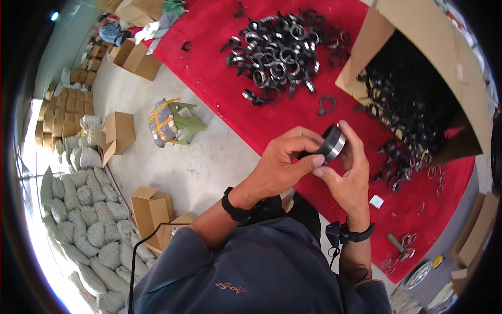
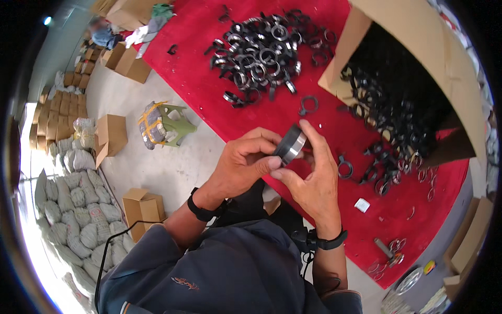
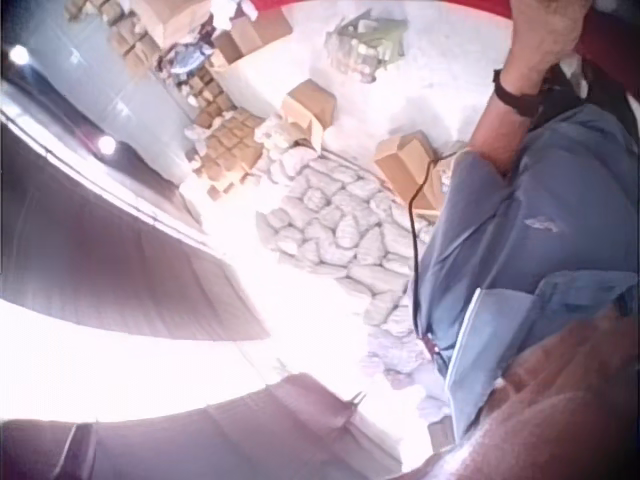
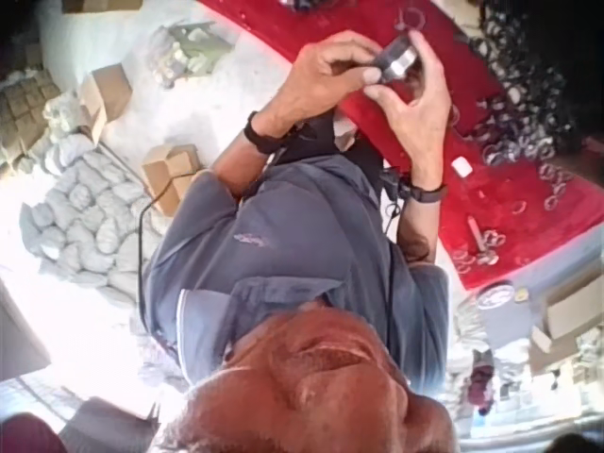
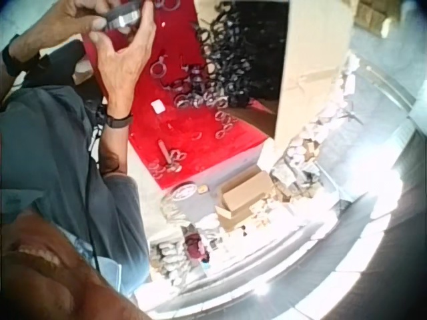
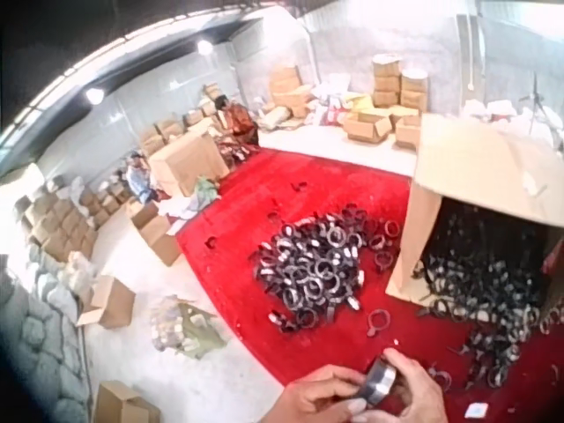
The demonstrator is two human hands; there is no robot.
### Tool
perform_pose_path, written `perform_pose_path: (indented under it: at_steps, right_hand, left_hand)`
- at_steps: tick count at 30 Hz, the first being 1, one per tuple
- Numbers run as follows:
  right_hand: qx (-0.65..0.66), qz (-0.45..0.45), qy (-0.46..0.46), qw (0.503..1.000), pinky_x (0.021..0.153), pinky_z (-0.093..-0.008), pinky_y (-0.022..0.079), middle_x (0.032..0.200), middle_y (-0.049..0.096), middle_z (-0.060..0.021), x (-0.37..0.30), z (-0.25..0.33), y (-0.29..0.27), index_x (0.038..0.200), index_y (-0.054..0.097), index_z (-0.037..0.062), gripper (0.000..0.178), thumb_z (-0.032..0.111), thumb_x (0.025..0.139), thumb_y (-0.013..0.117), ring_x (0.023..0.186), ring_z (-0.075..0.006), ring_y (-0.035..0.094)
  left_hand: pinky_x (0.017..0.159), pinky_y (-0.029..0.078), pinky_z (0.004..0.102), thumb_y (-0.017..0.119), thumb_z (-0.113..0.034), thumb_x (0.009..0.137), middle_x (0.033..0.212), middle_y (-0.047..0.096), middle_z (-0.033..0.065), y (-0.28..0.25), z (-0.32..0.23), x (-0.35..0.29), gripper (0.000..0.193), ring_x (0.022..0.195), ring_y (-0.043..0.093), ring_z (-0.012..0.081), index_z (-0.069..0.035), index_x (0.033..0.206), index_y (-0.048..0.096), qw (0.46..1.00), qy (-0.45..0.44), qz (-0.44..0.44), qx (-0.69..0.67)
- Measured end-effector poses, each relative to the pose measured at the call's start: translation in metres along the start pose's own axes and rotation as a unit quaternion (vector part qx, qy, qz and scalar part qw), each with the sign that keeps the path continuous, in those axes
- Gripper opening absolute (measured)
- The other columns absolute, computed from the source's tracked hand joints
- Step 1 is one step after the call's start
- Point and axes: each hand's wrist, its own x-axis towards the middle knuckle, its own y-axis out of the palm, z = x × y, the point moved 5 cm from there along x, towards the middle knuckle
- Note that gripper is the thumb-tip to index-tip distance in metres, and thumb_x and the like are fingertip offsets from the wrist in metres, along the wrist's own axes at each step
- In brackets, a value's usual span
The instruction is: Manually assembling black plastic circular components with metal ring fasteners.
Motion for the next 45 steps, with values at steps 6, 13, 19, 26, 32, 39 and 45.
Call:
perform_pose_path:
  at_steps: [6, 13, 19, 26, 32, 39, 45]
  right_hand:
    - [-0.076, 0.069, -0.052, 0.993, 0.105, -0.0409, 0.058, 0.136, 0.063, -0.0174, -0.006, 0.040, 0.029, 0.155, 0.052, -0.0005, 0.085, 0.007, 0.079, 0.089, 0.121, -0.0280, 0.068]
    - [-0.111, 0.112, -0.111, 0.981, 0.107, -0.0448, 0.057, 0.143, 0.059, -0.0207, -0.012, 0.041, 0.125, 0.159, 0.047, 0.0010, 0.085, 0.020, 0.086, 0.088, 0.129, -0.0345, 0.065]
    - [-0.197, 0.123, -0.138, 0.963, 0.102, -0.0439, 0.058, 0.141, 0.060, -0.0206, 0.007, 0.048, 0.235, 0.155, 0.051, 0.0037, 0.081, 0.006, 0.082, 0.088, 0.125, -0.0352, 0.066]
    - [-0.180, 0.176, -0.070, 0.965, 0.095, -0.0390, 0.061, 0.135, 0.061, -0.0177, 0.017, 0.042, 0.313, 0.153, 0.053, 0.0029, 0.078, 0.000, 0.082, 0.085, 0.122, -0.0309, 0.067]
    - [-0.160, 0.209, -0.046, 0.964, 0.095, -0.0363, 0.060, 0.137, 0.059, -0.0133, 0.022, 0.036, 0.323, 0.151, 0.053, -0.0003, 0.074, 0.000, 0.083, 0.082, 0.122, -0.0258, 0.065]
    - [-0.157, 0.271, -0.159, 0.936, 0.103, -0.0404, 0.056, 0.138, 0.059, -0.0160, 0.048, 0.063, 0.342, 0.148, 0.056, 0.0014, 0.073, 0.006, 0.082, 0.086, 0.125, -0.0304, 0.063]
    - [-0.222, 0.288, -0.247, 0.898, 0.108, -0.0477, 0.048, 0.138, 0.063, -0.0155, 0.067, 0.092, 0.324, 0.147, 0.058, 0.0103, 0.070, 0.022, 0.084, 0.088, 0.124, -0.0385, 0.060]
  left_hand:
    - [0.110, 0.053, 0.0431, 0.078, -0.030, 0.099, 0.149, 0.053, 0.0180, -0.023, -0.047, -0.027, 0.076, 0.133, 0.060, 0.0298, -0.002, 0.160, 0.042, 0.987, -0.003, -0.056, 0.151]
    - [0.114, 0.047, 0.0431, 0.050, -0.036, 0.115, 0.150, 0.058, 0.0212, -0.084, -0.040, -0.067, 0.062, 0.137, 0.060, 0.0322, -0.007, 0.167, 0.032, 0.987, -0.023, 0.028, 0.156]
    - [0.098, 0.053, 0.0467, 0.047, -0.045, 0.115, 0.122, 0.067, 0.0251, -0.183, -0.057, -0.096, 0.054, 0.114, 0.069, 0.0385, -0.003, 0.150, 0.043, 0.985, -0.019, -0.022, 0.171]
    - [0.095, 0.052, 0.0482, 0.043, -0.045, 0.115, 0.116, 0.069, 0.0250, -0.255, -0.072, -0.128, 0.049, 0.110, 0.070, 0.0412, -0.001, 0.138, 0.048, 0.993, -0.040, -0.022, 0.109]
    - [0.094, 0.052, 0.0485, 0.043, -0.035, 0.115, 0.118, 0.065, 0.0245, -0.267, -0.069, -0.137, 0.042, 0.107, 0.067, 0.0422, -0.001, 0.139, 0.049, 0.983, 0.026, -0.078, 0.162]
    - [0.099, 0.051, 0.0507, 0.045, -0.030, 0.113, 0.124, 0.063, 0.0260, -0.281, -0.098, -0.139, 0.041, 0.114, 0.063, 0.0466, 0.001, 0.138, 0.052, 0.973, 0.061, -0.127, 0.183]
    - [0.107, 0.052, 0.0442, 0.046, -0.027, 0.108, 0.130, 0.069, 0.0227, -0.276, -0.078, -0.118, 0.046, 0.121, 0.069, 0.0347, 0.004, 0.141, 0.057, 0.977, 0.086, -0.145, 0.131]
